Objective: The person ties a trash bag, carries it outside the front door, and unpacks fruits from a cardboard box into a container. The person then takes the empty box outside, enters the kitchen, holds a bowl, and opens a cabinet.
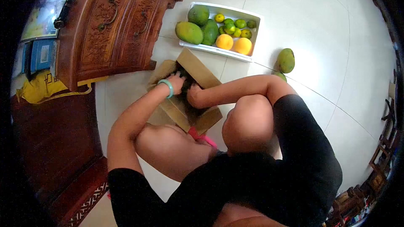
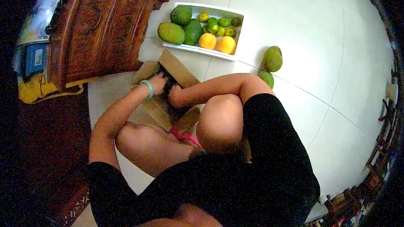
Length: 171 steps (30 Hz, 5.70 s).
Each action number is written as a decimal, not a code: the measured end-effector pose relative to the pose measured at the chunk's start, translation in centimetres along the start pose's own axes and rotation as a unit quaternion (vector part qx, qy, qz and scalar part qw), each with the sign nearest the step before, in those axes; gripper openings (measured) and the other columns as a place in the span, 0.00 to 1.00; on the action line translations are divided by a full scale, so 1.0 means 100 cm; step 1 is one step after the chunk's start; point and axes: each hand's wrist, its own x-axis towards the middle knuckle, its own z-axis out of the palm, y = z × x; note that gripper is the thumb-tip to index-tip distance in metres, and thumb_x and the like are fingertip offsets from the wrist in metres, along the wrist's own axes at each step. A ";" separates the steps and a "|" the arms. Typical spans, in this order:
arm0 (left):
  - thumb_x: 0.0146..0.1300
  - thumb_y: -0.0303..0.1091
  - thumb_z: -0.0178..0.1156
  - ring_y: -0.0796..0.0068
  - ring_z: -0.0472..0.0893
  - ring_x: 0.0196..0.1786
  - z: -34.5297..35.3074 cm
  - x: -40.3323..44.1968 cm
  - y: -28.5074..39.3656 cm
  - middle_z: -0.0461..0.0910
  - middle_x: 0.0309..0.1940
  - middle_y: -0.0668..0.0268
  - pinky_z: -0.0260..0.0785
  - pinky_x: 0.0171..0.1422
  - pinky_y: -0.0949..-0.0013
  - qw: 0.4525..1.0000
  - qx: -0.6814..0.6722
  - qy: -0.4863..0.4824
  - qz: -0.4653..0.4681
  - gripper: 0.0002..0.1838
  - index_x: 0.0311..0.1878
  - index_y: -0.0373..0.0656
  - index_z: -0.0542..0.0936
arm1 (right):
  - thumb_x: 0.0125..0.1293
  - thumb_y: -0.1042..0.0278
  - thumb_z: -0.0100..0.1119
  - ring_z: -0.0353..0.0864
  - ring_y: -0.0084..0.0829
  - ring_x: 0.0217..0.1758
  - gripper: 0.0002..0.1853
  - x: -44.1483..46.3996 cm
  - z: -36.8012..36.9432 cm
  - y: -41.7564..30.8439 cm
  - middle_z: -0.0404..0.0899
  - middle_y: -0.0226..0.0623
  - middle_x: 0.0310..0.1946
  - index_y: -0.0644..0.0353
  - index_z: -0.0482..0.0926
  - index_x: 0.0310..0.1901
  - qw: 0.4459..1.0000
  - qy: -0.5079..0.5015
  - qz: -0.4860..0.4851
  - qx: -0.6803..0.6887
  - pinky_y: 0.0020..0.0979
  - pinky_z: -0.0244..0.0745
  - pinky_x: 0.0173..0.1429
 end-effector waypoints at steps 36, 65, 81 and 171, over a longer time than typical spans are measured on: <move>0.54 0.49 0.57 0.72 0.78 0.20 -0.014 0.064 0.024 0.79 0.25 0.56 0.73 0.31 0.68 0.931 -0.347 0.108 0.033 0.27 0.45 0.32 0.76 | 0.55 0.61 0.52 0.72 0.43 0.52 0.16 -0.006 0.117 0.066 0.74 0.42 0.51 0.56 0.80 0.44 0.996 0.002 -0.050 -0.078 0.50 0.66 0.50; 0.56 0.24 0.50 0.72 0.79 0.25 -0.142 0.021 0.022 0.77 0.25 0.60 0.75 0.30 0.72 0.758 -0.410 0.469 0.197 0.09 0.39 0.32 0.75 | 0.60 0.65 0.52 0.69 0.19 0.29 0.22 -0.198 0.033 0.229 0.73 0.30 0.36 0.53 0.68 0.57 0.582 0.258 0.014 0.771 0.20 0.68 0.28; 0.56 0.40 0.52 0.44 0.47 0.66 0.000 0.112 0.048 0.48 0.66 0.54 0.49 0.67 0.49 0.996 0.073 -0.014 -0.040 0.32 0.65 0.45 0.58 | 0.55 0.60 0.61 0.79 0.33 0.41 0.17 -0.127 -0.009 0.125 0.80 0.40 0.36 0.59 0.77 0.44 0.887 0.118 -0.215 0.392 0.31 0.72 0.44; 0.60 0.38 0.52 0.58 0.76 0.48 -0.041 0.072 0.075 0.76 0.49 0.56 0.69 0.51 0.62 0.958 0.191 -0.050 0.208 0.18 0.49 0.39 0.76 | 0.61 0.47 0.48 0.75 0.52 0.49 0.35 -0.137 0.147 0.235 0.75 0.59 0.42 0.70 0.56 0.60 0.620 0.313 0.430 0.577 0.40 0.67 0.52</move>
